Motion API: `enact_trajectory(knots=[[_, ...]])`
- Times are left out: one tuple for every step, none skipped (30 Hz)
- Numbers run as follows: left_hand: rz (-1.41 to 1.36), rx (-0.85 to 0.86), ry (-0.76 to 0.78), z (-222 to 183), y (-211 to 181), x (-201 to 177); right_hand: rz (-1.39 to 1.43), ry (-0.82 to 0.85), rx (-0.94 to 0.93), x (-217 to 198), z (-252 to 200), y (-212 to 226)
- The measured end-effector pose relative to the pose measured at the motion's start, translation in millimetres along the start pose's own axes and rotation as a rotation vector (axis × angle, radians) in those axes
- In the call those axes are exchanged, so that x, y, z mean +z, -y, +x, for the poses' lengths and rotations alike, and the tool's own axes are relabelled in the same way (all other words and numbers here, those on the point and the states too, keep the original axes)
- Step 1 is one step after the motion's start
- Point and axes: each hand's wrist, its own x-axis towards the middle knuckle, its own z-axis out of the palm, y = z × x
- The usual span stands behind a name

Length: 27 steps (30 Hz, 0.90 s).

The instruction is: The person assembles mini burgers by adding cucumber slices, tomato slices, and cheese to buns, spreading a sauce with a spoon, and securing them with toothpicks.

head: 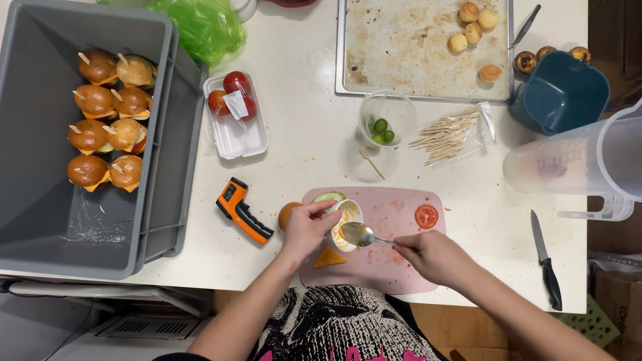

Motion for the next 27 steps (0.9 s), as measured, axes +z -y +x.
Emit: enact_trajectory(knots=[[-0.048, -0.027, -0.013, -1.2, 1.4, 0.2, 0.002, 0.001, 0.0, 7.4, 1.8, -6.5], [-0.046, -0.029, -0.011, -2.0, 1.6, 0.0, 0.16, 0.048, 0.027, 14.9, 3.5, -12.4], [-0.197, -0.095, 0.02, -3.5, 1.2, -0.3, 0.317, 0.095, 0.053, 22.4, 5.2, -17.5], [-0.346, -0.161, 0.053, -3.8, 0.0, 0.3, 0.32, 0.093, 0.055, 29.3, 7.6, -21.9], [-0.344, -0.163, 0.056, -3.7, -1.6, 0.2, 0.507, 0.159, 0.104, 35.4, 9.7, -25.5], [-0.409, -0.182, 0.057, -4.3, -3.6, -1.4, 0.695, 0.225, 0.152, 41.0, 9.2, -28.5], [-0.474, -0.201, 0.058, -4.7, -6.2, -3.3, 0.698, 0.223, 0.154, 47.1, 7.1, -30.0], [-0.473, -0.199, 0.06, -3.2, -10.0, -5.6, 0.941, 0.312, 0.198, 52.6, 7.0, -30.2], [-0.497, -0.189, 0.038, -1.5, -14.2, -8.8, 1.183, 0.401, 0.239, 57.0, 6.4, -30.3], [-0.524, -0.178, 0.011, 1.1, -18.3, -12.5, 1.18, 0.403, 0.236, 59.9, 6.5, -31.1], [-0.525, -0.176, 0.008, 5.3, -22.1, -17.8, 1.348, 0.407, 0.222, 63.0, 7.9, -31.4], [-0.583, -0.163, -0.021, 10.8, -25.0, -24.2, 1.515, 0.408, 0.206, 64.9, 10.1, -32.4], [-0.64, -0.149, -0.051, 17.2, -26.7, -31.6, 1.51, 0.408, 0.205, 66.0, 13.3, -33.9], [-0.642, -0.147, -0.051, 25.0, -27.1, -40.7, 1.545, 0.354, 0.18, 66.6, 16.4, -35.6], [-0.508, -0.089, -0.081, 34.6, -26.4, -50.6, 1.579, 0.298, 0.156, 66.7, 19.0, -37.3], [-0.374, -0.034, -0.117, 43.3, -23.0, -57.7, 1.575, 0.303, 0.157, 66.8, 20.6, -38.8], [-0.377, -0.034, -0.122, 53.3, -18.1, -60.9, 1.538, 0.261, 0.168, 66.3, 22.2, -40.0], [-0.272, -0.005, -0.129, 63.6, -12.8, -63.7, 1.501, 0.221, 0.178, 66.0, 24.3, -40.3], [-0.167, 0.023, -0.136, 72.6, -7.2, -66.9, 1.497, 0.227, 0.179, 65.6, 26.0, -40.3], [-0.17, 0.02, -0.142, 80.2, -1.2, -68.5, 1.478, 0.194, 0.207, 65.1, 26.4, -40.4], [-0.098, -0.017, -0.158, 87.4, 4.6, -68.3, 1.459, 0.161, 0.236, 64.7, 27.1, -40.3], [-0.027, -0.051, -0.17, 94.1, 10.0, -68.2, 1.455, 0.163, 0.236, 64.9, 27.6, -40.5], [-0.03, -0.051, -0.173, 99.1, 15.3, -69.3, 1.467, 0.153, 0.247, 66.0, 27.0, -40.6], [-0.02, -0.052, -0.175, 104.6, 19.9, -69.6, 1.478, 0.142, 0.259, 66.6, 26.3, -41.0], [-0.01, -0.053, -0.176, 109.2, 24.3, -70.0, 1.474, 0.143, 0.259, 67.9, 25.4, -41.2], [-0.014, -0.051, -0.178, 112.8, 28.4, -70.6, 1.481, 0.142, 0.273, 69.8, 24.6, -41.3], [0.008, -0.025, -0.196, 115.5, 32.2, -71.2, 1.487, 0.142, 0.288, 71.6, 24.7, -41.4]])
